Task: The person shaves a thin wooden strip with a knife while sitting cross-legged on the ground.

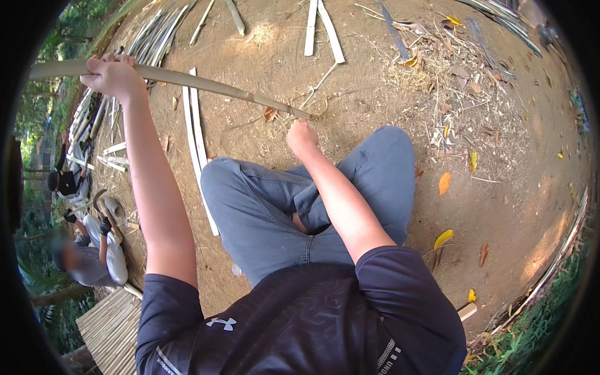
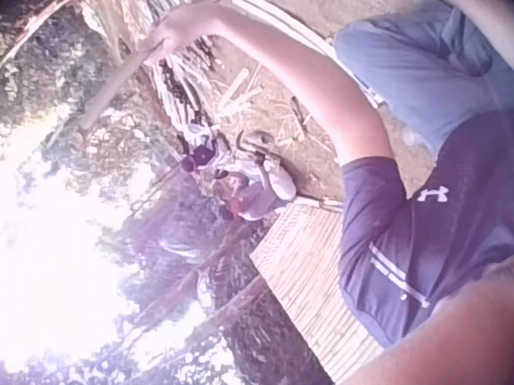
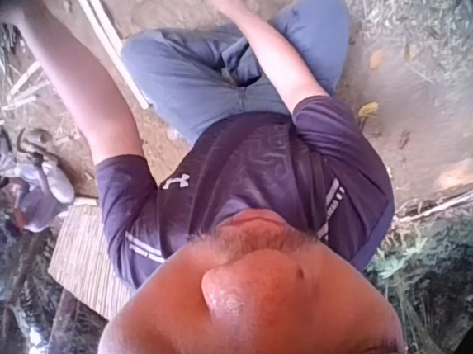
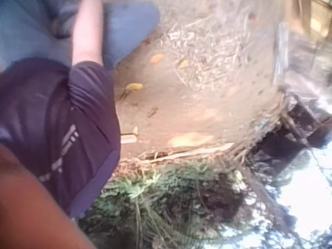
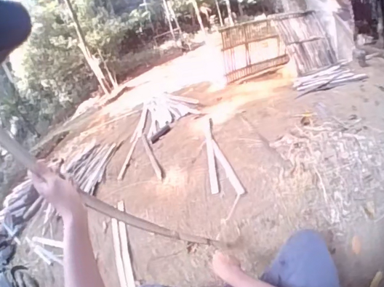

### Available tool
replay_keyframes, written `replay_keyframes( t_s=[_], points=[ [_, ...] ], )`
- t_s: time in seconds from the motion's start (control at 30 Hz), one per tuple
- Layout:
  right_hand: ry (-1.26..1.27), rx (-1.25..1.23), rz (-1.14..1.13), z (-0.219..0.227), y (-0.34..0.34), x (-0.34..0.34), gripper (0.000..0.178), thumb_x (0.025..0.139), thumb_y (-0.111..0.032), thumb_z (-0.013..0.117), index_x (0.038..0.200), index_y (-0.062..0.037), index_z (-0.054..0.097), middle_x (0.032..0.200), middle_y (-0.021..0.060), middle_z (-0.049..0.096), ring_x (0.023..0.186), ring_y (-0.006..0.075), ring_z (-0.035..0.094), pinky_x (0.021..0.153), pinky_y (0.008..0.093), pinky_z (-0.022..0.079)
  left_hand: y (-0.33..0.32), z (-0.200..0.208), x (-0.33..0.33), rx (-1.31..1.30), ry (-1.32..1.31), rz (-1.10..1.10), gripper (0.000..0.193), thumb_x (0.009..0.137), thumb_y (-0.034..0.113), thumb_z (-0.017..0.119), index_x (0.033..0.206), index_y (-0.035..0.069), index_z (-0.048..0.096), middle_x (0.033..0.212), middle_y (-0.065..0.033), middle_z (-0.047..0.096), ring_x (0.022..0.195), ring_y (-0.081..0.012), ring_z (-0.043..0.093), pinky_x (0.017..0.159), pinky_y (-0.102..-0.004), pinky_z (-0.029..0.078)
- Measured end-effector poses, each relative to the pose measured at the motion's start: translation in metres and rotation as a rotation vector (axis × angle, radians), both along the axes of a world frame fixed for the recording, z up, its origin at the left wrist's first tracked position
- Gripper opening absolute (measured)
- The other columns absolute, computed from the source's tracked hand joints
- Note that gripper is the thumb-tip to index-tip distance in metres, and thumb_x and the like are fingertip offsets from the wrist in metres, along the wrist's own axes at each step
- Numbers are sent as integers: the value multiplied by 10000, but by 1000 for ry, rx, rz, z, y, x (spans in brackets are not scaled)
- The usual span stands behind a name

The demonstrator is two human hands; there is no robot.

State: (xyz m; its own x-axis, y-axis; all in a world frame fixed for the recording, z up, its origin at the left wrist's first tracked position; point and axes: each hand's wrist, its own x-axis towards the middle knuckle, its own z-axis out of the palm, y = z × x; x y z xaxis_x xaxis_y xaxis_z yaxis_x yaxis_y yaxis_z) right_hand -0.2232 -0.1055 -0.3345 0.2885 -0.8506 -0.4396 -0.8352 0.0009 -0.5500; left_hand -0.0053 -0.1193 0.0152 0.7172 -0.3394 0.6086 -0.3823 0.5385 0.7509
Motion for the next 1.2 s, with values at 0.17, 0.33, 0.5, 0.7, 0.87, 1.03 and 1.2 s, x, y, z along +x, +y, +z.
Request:
replay_keyframes(
  t_s=[0.17,0.33,0.5,0.7,0.87,1.03,1.2],
  points=[
    [-9,-18,-157,-20,-5,-5,325,942,-169,494,1147,57,605,1093,261,704,1035,390,697,879,484,564,4,-5,1,15,-28,-11,158,1103,251,291,1105,95,307,801,-67,455,505,-98,368,443,-287,308],
    [43,38,-24,-5,-3,7,355,925,-171,527,1188,56,598,1176,255,680,1120,385,665,944,459,543,14,-7,16,17,-62,2,144,1103,245,276,1103,101,286,795,-66,438,510,-100,337,454,-287,300],
    [105,92,-111,-53,-15,-15,337,919,-139,527,1176,41,650,1170,243,687,1123,371,667,942,441,549,0,-5,12,-13,-53,-49,110,1099,220,283,1070,115,272,780,-69,419,506,-113,302,455,-300,276],
    [102,157,-92,-55,-15,-21,296,929,-154,534,1117,-23,722,1264,199,661,1177,349,644,966,447,539,3,-10,16,-4,-81,-73,119,1095,215,283,1088,99,257,792,-88,420,528,-134,322,472,-326,294],
    [121,171,-152,-63,-4,-14,345,884,-120,561,1166,37,685,1243,251,652,1177,369,635,1003,435,513,6,-8,13,-18,-86,-54,128,1101,223,291,1072,102,260,794,-89,438,504,-124,318,459,-315,273],
    [135,190,-191,-87,-23,-11,344,882,-104,577,1187,10,685,1281,233,638,1199,352,628,1006,429,518,-6,1,0,-68,-71,-93,132,1097,220,310,1074,98,265,802,-94,445,496,-123,329,441,-313,277],
    [210,332,7,-82,-53,0,345,907,-137,579,1207,-2,679,1312,200,632,1208,340,627,993,426,531,4,-2,1,-52,-67,-83,130,1088,212,314,1065,90,273,751,-61,435,488,-109,328,424,-305,284]
  ],
)
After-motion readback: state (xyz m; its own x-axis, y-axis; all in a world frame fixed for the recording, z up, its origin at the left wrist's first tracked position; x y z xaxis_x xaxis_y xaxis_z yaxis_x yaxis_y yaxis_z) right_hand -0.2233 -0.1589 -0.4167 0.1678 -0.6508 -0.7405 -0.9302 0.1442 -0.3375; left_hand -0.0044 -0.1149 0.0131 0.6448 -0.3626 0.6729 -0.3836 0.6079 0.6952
